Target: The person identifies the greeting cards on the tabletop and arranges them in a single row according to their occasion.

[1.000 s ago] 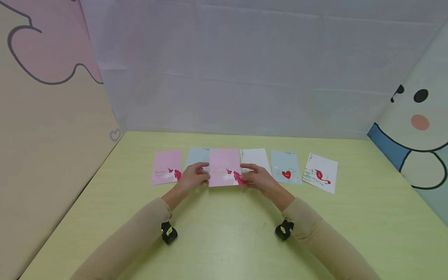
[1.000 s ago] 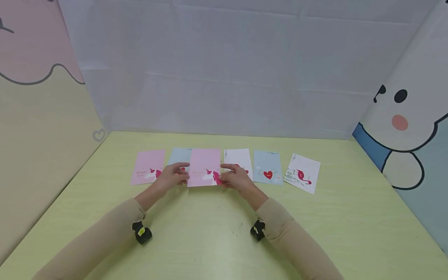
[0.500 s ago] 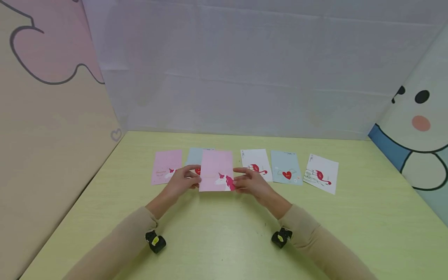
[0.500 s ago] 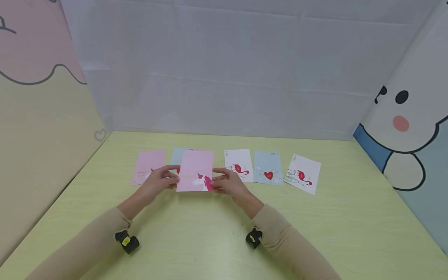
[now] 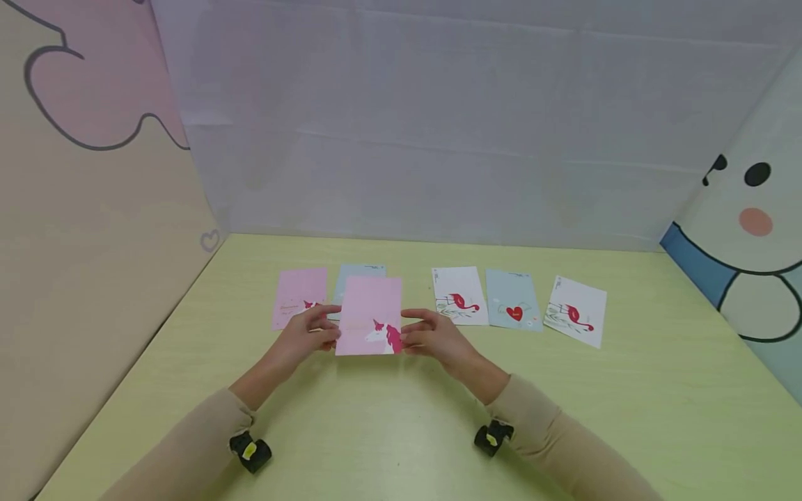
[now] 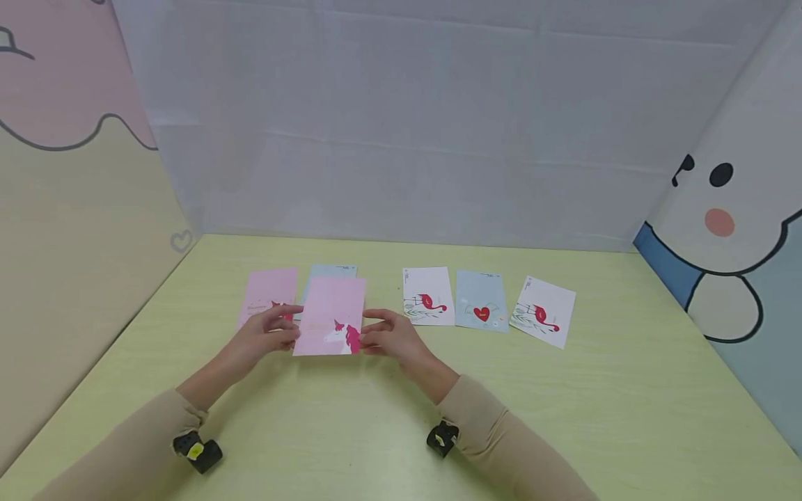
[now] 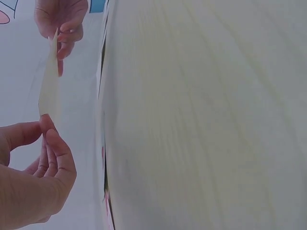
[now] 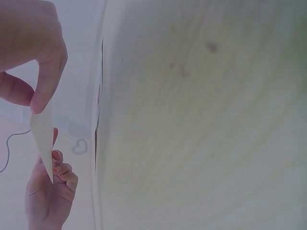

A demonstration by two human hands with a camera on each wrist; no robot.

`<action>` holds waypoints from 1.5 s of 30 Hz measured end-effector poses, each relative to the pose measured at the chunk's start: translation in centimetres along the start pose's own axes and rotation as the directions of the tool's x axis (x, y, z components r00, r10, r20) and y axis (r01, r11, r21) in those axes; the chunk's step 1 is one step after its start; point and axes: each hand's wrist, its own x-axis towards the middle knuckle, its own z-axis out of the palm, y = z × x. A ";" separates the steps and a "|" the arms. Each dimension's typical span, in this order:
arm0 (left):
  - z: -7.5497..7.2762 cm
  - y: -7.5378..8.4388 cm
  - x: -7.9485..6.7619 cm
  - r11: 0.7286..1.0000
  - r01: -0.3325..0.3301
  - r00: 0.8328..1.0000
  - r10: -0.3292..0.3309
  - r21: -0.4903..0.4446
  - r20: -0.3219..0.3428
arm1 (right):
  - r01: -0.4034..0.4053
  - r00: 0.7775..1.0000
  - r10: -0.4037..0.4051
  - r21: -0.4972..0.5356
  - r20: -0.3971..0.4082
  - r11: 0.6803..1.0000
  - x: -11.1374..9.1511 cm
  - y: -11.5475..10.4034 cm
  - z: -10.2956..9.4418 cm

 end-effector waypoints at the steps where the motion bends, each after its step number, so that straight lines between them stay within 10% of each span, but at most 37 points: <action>1: -0.1 0.0 -0.2 1.000 -0.002 1.000 0.002 0.002 0.002 | 0.001 1.000 -0.001 0.002 0.007 1.000 -0.1 0.0 0.1; 45: -6.5 -2.4 -6.0 0.997 0.045 0.991 -0.053 0.067 0.121 | -0.084 0.968 0.078 0.013 0.237 0.996 -1.3 1.5 6.5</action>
